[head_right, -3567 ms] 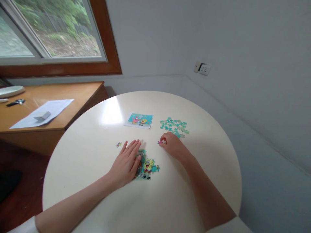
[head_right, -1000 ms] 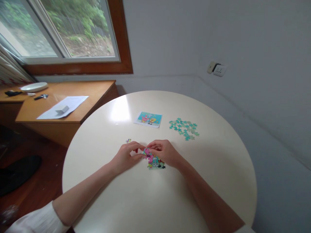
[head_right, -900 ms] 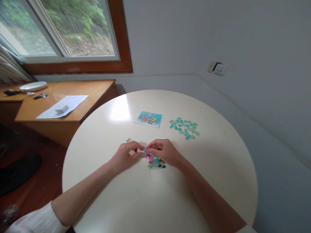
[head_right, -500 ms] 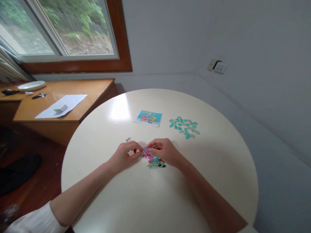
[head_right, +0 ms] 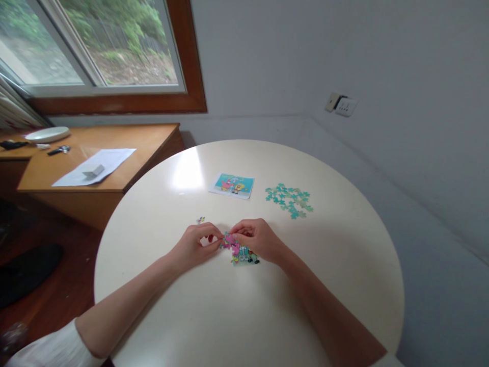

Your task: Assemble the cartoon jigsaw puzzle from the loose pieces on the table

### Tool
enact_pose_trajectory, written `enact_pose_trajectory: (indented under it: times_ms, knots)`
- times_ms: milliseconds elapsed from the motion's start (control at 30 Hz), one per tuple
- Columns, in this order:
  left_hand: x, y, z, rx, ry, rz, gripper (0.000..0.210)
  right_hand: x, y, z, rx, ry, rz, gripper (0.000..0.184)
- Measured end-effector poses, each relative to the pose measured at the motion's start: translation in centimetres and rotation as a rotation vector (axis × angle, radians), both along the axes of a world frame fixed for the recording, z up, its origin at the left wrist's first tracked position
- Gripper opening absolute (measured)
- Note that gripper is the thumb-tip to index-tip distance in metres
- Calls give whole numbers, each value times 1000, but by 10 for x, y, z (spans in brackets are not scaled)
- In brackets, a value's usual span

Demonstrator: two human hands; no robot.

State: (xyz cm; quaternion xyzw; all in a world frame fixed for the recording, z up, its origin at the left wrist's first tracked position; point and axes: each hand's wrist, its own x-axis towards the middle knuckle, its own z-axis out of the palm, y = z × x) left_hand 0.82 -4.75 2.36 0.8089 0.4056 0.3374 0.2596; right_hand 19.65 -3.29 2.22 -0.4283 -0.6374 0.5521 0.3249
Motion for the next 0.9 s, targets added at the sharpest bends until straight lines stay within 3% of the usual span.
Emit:
enact_pose_trajectory:
  times_ms: [167,433,900]
  knots:
    - [-2,1,0,-32,22,-19,11,1,2,-2,46,-24,-56,20]
    - [-8,0,7,-39,181,-200,15,3,6,-7,109,-98,-119,19]
    - [-6,0,2,-69,293,-214,16,2,2,-3,280,-276,-91,18]
